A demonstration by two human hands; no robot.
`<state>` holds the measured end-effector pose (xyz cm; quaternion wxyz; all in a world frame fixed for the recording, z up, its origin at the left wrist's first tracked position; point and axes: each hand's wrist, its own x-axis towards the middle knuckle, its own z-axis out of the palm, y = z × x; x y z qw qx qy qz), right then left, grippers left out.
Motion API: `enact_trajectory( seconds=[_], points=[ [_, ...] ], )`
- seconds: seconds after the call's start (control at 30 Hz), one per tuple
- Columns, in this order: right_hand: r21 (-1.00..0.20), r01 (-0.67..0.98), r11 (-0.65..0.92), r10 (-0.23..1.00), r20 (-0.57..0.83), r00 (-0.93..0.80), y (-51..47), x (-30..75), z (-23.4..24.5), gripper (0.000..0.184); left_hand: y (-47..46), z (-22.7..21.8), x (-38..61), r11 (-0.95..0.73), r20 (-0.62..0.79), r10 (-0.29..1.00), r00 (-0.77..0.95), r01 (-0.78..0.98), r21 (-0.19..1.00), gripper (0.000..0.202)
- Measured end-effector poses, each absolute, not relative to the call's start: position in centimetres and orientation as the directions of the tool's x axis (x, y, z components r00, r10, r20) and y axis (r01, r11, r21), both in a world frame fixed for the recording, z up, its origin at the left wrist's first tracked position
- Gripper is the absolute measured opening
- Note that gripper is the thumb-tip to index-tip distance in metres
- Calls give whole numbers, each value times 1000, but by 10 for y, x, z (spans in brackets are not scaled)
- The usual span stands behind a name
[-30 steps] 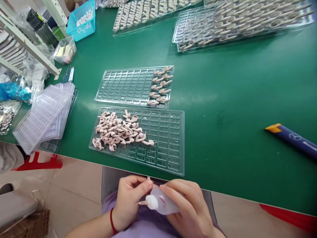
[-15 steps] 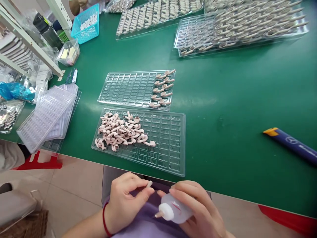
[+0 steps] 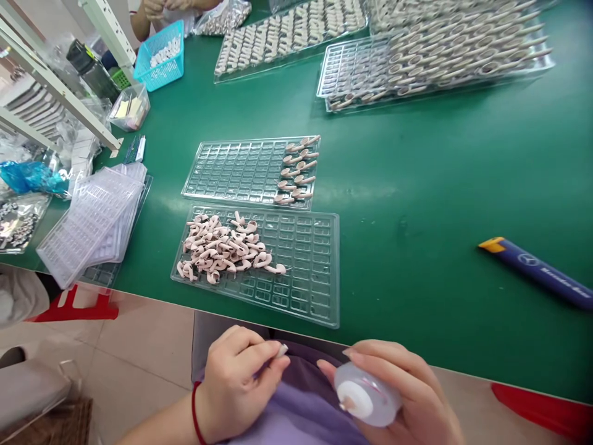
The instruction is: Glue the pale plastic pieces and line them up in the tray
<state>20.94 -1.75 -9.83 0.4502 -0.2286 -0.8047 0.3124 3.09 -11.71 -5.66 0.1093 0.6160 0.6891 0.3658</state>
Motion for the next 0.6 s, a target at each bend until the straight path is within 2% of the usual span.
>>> enact_trajectory(
  seconds=[0.1,0.3,0.4,0.47,0.6],
  points=[
    [-706,124,697,669,578,-468,-11,214,-97,35,-117,-54,33,-38,306,929,-206,773,633,12],
    [-743,313,591,803,506,-315,20,220,-94,25,-82,-33,3,-114,289,944,-157,667,736,9],
    [-800,330,502,865,455,-211,33,220,-97,30,-30,-20,-33,-190,352,933,-81,718,669,6],
    [-813,341,472,882,436,-179,36,221,-102,31,12,-15,-57,-175,338,940,-50,779,602,10],
    [-818,349,458,889,431,-158,35,224,-114,32,86,-15,-87,-59,157,987,-24,861,504,15]
  ],
)
